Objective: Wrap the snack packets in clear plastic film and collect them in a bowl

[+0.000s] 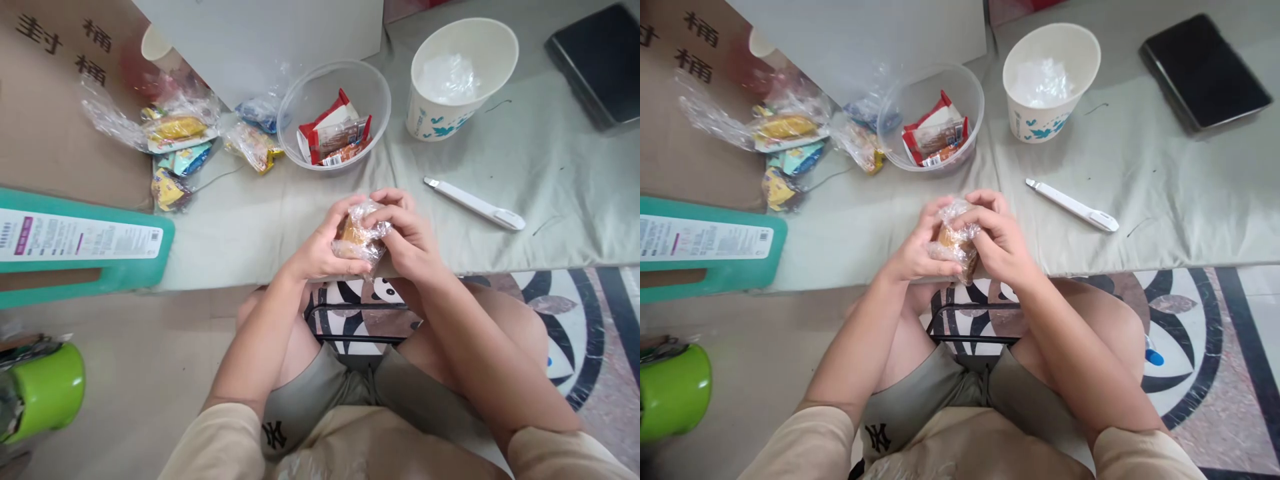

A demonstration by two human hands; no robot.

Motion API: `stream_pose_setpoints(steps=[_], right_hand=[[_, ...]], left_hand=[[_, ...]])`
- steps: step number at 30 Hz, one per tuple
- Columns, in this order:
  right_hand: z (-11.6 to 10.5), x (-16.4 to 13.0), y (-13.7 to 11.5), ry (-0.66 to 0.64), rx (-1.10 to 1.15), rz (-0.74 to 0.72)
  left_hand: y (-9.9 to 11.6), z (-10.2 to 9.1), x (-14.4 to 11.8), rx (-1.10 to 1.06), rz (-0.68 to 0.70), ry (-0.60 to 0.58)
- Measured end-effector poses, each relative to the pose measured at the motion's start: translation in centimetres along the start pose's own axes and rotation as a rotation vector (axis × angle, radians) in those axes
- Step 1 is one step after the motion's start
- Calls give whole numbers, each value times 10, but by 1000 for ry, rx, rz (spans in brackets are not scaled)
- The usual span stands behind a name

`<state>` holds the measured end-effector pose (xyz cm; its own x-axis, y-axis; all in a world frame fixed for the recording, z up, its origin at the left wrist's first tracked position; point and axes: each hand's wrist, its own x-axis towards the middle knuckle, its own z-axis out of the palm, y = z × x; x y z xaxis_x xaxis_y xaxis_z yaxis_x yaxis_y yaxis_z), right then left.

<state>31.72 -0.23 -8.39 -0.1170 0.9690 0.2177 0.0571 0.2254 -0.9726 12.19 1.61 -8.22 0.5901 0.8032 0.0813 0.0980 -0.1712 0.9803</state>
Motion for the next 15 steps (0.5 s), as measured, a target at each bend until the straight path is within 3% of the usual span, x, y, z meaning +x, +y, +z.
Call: stream_pose_setpoints(steps=[3, 6, 8, 10, 13, 15], right_hand=[[0, -2, -6, -51, -111, -71], [-15, 2, -8, 178, -413, -100], [-33, 7, -5, 402, -647, -31], [-52, 11, 2, 537, -829, 115], [-74, 12, 12, 591, -921, 326], [-80, 10, 12, 573, -888, 344]], left_hand=[[-1, -7, -4, 41, 27, 31], [-6, -14, -7, 168, 56, 234], [-13, -16, -9, 331, 85, 431], [-18, -16, -11, 458, 117, 584], [-22, -14, -12, 512, 171, 671], [-23, -11, -10, 510, 197, 686]])
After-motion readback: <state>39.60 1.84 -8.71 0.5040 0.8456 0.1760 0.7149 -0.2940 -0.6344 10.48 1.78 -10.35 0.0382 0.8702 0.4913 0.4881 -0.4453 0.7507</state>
